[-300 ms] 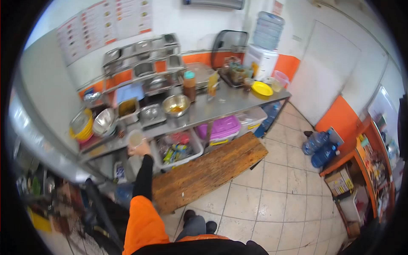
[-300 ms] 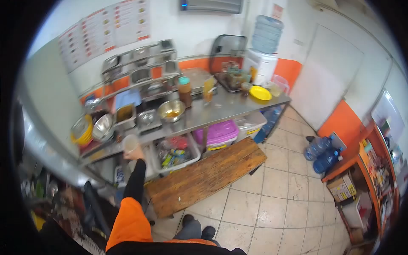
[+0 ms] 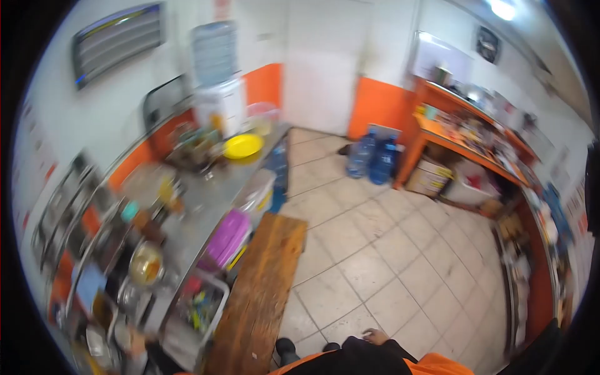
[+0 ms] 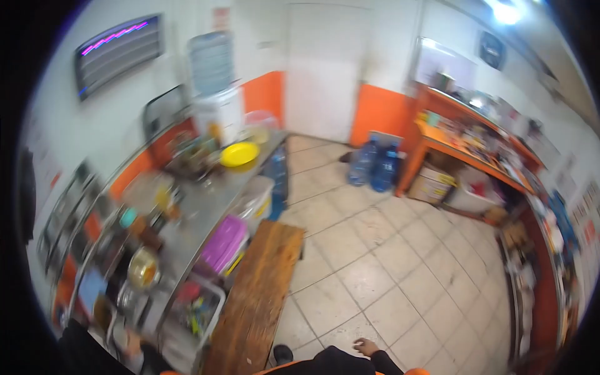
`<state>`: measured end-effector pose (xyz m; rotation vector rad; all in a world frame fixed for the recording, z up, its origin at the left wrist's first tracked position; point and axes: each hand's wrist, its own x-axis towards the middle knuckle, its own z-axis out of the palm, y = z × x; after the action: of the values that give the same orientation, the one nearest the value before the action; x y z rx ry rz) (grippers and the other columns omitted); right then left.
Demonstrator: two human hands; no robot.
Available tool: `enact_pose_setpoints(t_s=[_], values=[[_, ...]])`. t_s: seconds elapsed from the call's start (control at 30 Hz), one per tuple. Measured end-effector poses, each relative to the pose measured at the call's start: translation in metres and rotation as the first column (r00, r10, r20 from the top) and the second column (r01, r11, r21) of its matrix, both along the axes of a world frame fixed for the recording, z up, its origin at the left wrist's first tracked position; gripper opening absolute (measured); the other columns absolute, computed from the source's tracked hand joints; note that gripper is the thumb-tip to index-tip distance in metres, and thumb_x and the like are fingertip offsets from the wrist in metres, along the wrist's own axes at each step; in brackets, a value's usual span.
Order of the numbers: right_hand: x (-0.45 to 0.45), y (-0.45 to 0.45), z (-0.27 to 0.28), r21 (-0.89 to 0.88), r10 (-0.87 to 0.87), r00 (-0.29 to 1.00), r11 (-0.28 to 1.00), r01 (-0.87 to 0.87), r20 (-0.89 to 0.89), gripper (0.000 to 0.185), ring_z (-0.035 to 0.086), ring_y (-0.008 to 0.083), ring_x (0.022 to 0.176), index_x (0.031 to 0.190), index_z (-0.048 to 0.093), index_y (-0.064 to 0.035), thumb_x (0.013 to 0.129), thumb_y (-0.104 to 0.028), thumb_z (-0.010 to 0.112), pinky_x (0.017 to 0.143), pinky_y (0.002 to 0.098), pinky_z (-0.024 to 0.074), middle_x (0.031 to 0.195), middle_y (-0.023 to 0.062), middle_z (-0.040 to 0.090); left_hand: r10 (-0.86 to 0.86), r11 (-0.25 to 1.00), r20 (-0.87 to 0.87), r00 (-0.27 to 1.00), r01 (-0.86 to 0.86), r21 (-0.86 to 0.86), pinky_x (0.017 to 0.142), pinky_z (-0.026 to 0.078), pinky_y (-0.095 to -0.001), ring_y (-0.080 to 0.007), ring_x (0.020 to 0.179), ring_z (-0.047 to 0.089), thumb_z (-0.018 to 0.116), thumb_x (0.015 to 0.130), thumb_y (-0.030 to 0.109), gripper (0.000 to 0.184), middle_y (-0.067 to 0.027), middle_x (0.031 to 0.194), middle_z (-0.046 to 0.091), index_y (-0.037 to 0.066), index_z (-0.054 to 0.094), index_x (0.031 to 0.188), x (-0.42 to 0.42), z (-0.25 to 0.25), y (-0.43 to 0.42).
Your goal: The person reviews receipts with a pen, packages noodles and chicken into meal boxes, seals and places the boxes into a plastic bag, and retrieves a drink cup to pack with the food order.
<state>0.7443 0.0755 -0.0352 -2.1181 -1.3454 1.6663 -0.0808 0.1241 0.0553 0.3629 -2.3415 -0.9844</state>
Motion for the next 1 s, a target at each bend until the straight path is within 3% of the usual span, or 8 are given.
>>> enact_pose_setpoints(t_s=[0.17,0.3,0.47,0.63,0.8,0.9,0.93,1.0], values=[[-0.052,-0.015,0.030,0.079,-0.286,0.940,0.958,0.276,0.186,0.058,0.066,0.0358,0.096,0.115,0.062,-0.0036,0.074,-0.044,0.068,0.081,0.0435,0.0529,0.103,0.0194,0.069,-0.564,0.817,-0.373,0.737,0.563,-0.123,0.085,0.047,-0.0431,-0.0245,0.098,0.059,0.071,0.071,0.052,0.064,-0.0072,0.108,0.063,0.011,0.060,0.119,0.131,-0.036,0.122],[-0.007,-0.076,0.006,0.023,-0.553,0.765,0.815,0.579,0.331,0.057,0.066,0.0360,0.097,0.114,0.063,-0.0034,0.074,-0.044,0.068,0.082,0.0438,0.0526,0.104,0.0197,0.069,-0.998,0.038,-0.059,0.030,0.990,-0.136,0.083,0.049,-0.0426,-0.0245,0.096,0.060,0.072,0.072,0.046,0.059,-0.0072,0.106,0.064,0.011,0.060,0.118,0.341,-0.109,0.149],[0.060,-0.146,-0.068,-0.094,-0.702,0.570,0.593,0.800,0.427,0.057,0.065,0.0363,0.099,0.113,0.063,-0.0031,0.073,-0.043,0.069,0.083,0.0442,0.0523,0.105,0.0202,0.068,-0.154,-0.840,0.612,-0.776,0.428,0.333,0.081,0.051,-0.0419,-0.0245,0.095,0.061,0.074,0.073,0.038,0.053,-0.0071,0.102,0.066,0.011,0.061,0.117,0.582,-0.179,0.144],[0.144,-0.183,-0.125,-0.229,-0.760,0.489,0.432,0.872,0.429,0.057,0.065,0.0366,0.100,0.113,0.064,-0.0028,0.072,-0.042,0.069,0.084,0.0446,0.0519,0.105,0.0206,0.068,0.154,-0.982,0.651,-0.743,-0.041,0.185,0.077,0.053,-0.0421,-0.0269,0.091,0.064,0.075,0.073,0.027,0.045,-0.0053,0.093,0.069,0.017,0.064,0.116,0.799,-0.199,0.271],[0.226,-0.191,-0.189,-0.315,-0.749,0.557,0.465,0.828,0.359,0.056,0.064,0.0370,0.102,0.112,0.064,-0.0025,0.071,-0.041,0.070,0.085,0.0449,0.0516,0.106,0.0211,0.068,-0.378,-0.744,0.662,-0.647,0.638,0.199,0.076,0.053,-0.0376,-0.0276,0.081,0.067,0.066,0.075,0.014,0.031,-0.0115,0.085,0.070,0.008,0.065,0.106,0.982,-0.163,0.356],[0.306,-0.188,-0.220,-0.314,-0.477,0.837,0.778,0.544,0.270,0.054,0.064,0.0361,0.103,0.110,0.066,-0.0017,0.069,-0.036,0.071,0.087,0.0454,0.0508,0.108,0.0229,0.067,-0.393,-0.570,0.528,-0.753,0.650,0.503,0.081,0.052,-0.0384,-0.0308,0.089,0.066,0.063,0.079,0.014,0.034,-0.0122,0.092,0.070,0.008,0.061,0.112,1.043,-0.160,0.335],[0.339,-0.187,-0.185,-0.299,-0.346,0.919,0.871,0.389,0.186,0.045,0.065,0.0324,0.101,0.117,0.066,-0.0133,0.082,-0.042,0.060,0.084,0.0454,0.0519,0.117,0.0147,0.065,-0.401,-0.869,0.443,-0.802,0.486,0.093,0.082,0.053,-0.0401,-0.0305,0.095,0.065,0.054,0.085,0.017,0.035,-0.0138,0.105,0.068,0.008,0.058,0.119,1.052,-0.191,0.328],[0.408,-0.180,-0.159,-0.305,-0.760,0.636,0.643,0.703,-0.136,0.055,0.068,0.0294,0.088,0.114,0.065,-0.0019,0.073,-0.038,0.072,0.083,0.0454,0.0524,0.102,0.0177,0.069,-0.225,-0.789,0.553,-0.802,0.483,0.379,0.080,0.052,-0.0395,-0.0293,0.092,0.065,0.054,0.085,0.017,0.035,-0.0132,0.104,0.068,0.008,0.058,0.119,1.100,-0.211,0.318]])
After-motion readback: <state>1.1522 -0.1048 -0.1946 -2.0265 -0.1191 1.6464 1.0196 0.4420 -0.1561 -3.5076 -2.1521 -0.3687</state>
